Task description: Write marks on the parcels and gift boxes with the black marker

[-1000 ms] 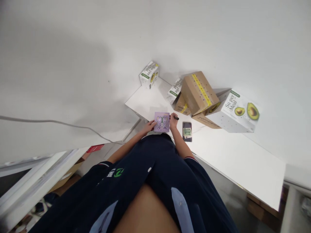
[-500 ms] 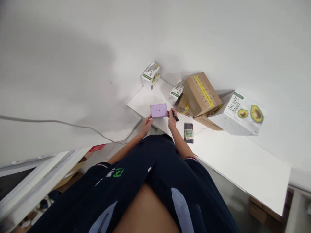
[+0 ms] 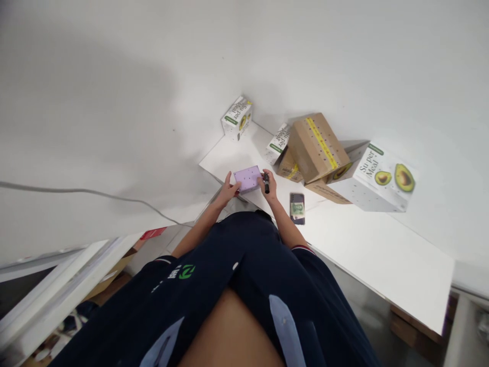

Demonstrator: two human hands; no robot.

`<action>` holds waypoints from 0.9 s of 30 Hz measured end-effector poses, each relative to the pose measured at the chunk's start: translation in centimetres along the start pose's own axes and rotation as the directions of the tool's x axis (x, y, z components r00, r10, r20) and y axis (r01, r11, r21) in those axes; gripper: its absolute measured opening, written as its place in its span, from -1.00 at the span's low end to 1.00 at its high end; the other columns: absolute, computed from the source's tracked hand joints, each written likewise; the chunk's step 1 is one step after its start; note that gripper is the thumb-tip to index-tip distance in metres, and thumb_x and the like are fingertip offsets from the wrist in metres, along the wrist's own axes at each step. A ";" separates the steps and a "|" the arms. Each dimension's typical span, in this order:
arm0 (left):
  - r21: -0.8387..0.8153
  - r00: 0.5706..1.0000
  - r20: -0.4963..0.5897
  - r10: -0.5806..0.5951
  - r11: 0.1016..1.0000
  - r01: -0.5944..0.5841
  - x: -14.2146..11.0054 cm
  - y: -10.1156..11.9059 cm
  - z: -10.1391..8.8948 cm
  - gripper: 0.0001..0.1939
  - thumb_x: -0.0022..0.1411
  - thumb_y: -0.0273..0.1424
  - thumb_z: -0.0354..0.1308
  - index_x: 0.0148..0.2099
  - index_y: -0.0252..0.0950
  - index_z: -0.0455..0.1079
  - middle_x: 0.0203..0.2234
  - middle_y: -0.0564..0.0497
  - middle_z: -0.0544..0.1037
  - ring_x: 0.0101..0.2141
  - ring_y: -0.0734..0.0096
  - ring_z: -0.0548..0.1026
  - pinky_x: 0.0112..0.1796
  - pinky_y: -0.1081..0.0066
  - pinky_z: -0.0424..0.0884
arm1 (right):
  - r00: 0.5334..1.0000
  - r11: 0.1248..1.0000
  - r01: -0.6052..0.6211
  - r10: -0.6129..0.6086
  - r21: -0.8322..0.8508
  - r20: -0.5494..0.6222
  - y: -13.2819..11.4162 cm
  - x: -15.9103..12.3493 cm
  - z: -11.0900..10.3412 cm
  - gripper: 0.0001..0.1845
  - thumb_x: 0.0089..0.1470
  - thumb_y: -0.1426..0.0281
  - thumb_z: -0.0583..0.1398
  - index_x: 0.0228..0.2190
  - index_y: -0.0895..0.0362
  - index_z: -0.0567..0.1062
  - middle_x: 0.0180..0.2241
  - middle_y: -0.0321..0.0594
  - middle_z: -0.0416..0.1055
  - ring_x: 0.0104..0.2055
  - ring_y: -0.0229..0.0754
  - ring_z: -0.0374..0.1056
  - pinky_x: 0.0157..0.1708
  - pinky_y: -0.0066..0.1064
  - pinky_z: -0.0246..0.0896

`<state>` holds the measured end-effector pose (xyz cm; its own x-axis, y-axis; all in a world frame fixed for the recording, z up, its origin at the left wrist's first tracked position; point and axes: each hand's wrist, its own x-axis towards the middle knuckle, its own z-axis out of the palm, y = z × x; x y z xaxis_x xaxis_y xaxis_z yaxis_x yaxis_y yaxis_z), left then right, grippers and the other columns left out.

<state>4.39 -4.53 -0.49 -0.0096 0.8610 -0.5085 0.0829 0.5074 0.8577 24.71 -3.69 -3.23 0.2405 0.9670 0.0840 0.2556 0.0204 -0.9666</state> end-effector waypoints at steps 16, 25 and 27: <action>-0.105 0.978 -0.065 0.197 0.974 -0.203 -3.1 -1.2 0.5 -0.57 0.12 -0.47 0.25 0.07 -0.24 0.48 0.04 -0.09 0.51 -0.24 0.47 0.54 -0.17 0.45 0.47 | 0.984 0.943 -0.177 0.177 0.283 0.026 -1.9 -1.1 -0.3 -0.46 -0.18 0.22 0.34 -0.11 0.00 0.39 -0.17 -0.22 0.54 -0.05 -0.06 0.48 -0.07 -0.17 0.37; -0.021 0.985 -0.145 0.090 0.995 -0.094 -3.1 -1.6 0.7 -0.83 0.05 -0.46 0.25 -0.24 -0.24 0.48 -0.35 0.05 0.51 -0.39 0.47 0.44 -0.29 0.46 0.41 | 0.979 0.941 -0.198 0.204 0.276 0.007 -3.5 -2.3 0.1 -0.54 -0.16 0.20 0.30 -0.17 0.02 0.40 -0.24 -0.22 0.58 -0.09 0.00 0.50 0.00 -0.10 0.38; -0.037 0.984 -0.160 0.081 0.995 -0.088 -2.9 -1.7 0.8 -0.82 0.02 -0.47 0.23 -0.25 -0.24 0.44 -0.35 0.05 0.50 -0.36 0.45 0.45 -0.29 0.45 0.41 | 0.989 0.952 -0.146 0.143 0.270 0.028 -4.2 -2.5 0.3 -0.56 -0.14 0.23 0.31 -0.16 0.02 0.41 -0.22 -0.21 0.58 -0.04 0.01 0.50 0.07 -0.07 0.35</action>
<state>5.03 -7.92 -0.55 -0.1617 0.8936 -0.4187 0.0469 0.4308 0.9012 22.76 -6.11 0.56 0.2484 0.9667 -0.0623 -0.0449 -0.0528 -0.9976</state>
